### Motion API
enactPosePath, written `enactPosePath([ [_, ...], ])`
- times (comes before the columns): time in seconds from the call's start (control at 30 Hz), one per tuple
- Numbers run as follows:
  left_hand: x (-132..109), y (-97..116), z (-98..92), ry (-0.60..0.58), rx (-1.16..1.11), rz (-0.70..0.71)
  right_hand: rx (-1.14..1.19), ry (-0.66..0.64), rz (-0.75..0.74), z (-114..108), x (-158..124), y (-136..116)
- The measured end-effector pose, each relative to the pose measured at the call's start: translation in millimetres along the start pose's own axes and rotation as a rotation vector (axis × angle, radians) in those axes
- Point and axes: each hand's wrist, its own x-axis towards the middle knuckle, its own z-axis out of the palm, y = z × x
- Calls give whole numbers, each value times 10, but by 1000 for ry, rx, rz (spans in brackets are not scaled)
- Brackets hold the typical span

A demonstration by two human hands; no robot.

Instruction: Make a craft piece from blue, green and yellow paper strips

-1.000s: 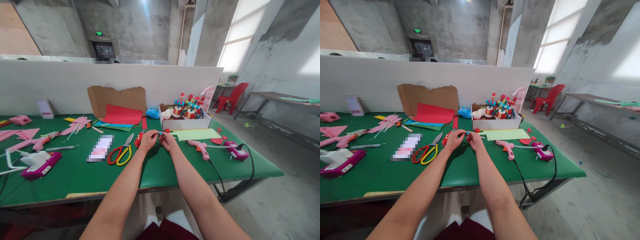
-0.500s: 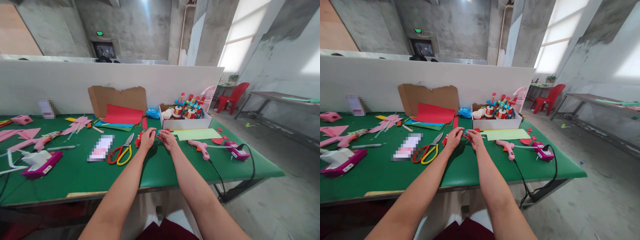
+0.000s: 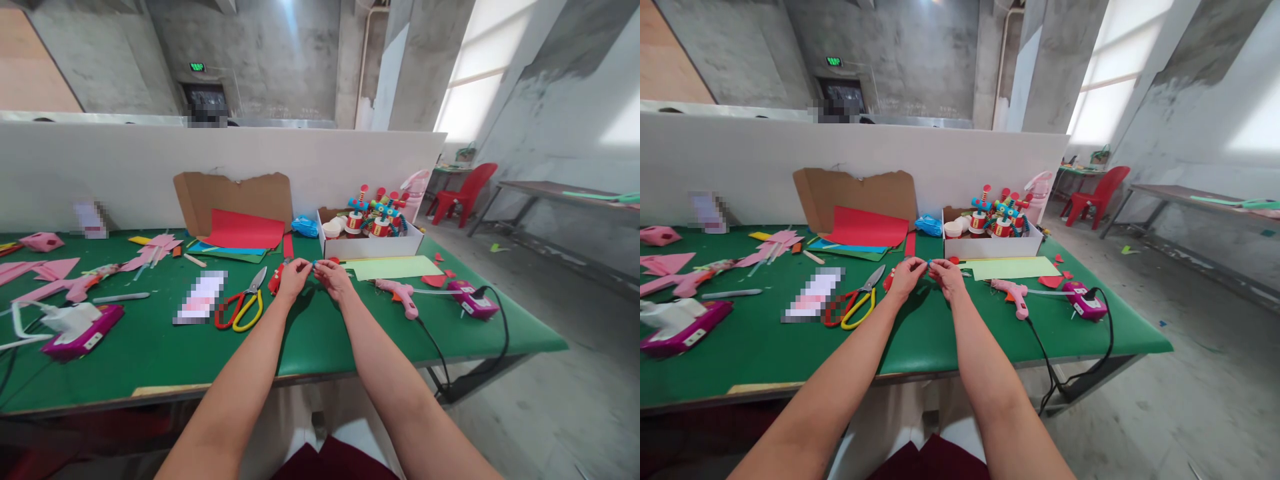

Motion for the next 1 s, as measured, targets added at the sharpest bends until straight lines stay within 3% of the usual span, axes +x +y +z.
enactPosePath([
  [0.37, 13, -11, -18, -13, 153, 108, -133, -5, -121, 10, -10, 6],
  [0.63, 14, -30, -7, -1, 196, 98, -214, 2, -181, 16, -2, 17],
  [1.0, 13, -30, -3, -12, 146, 80, -148, 28, -129, 16, 14, 42],
])
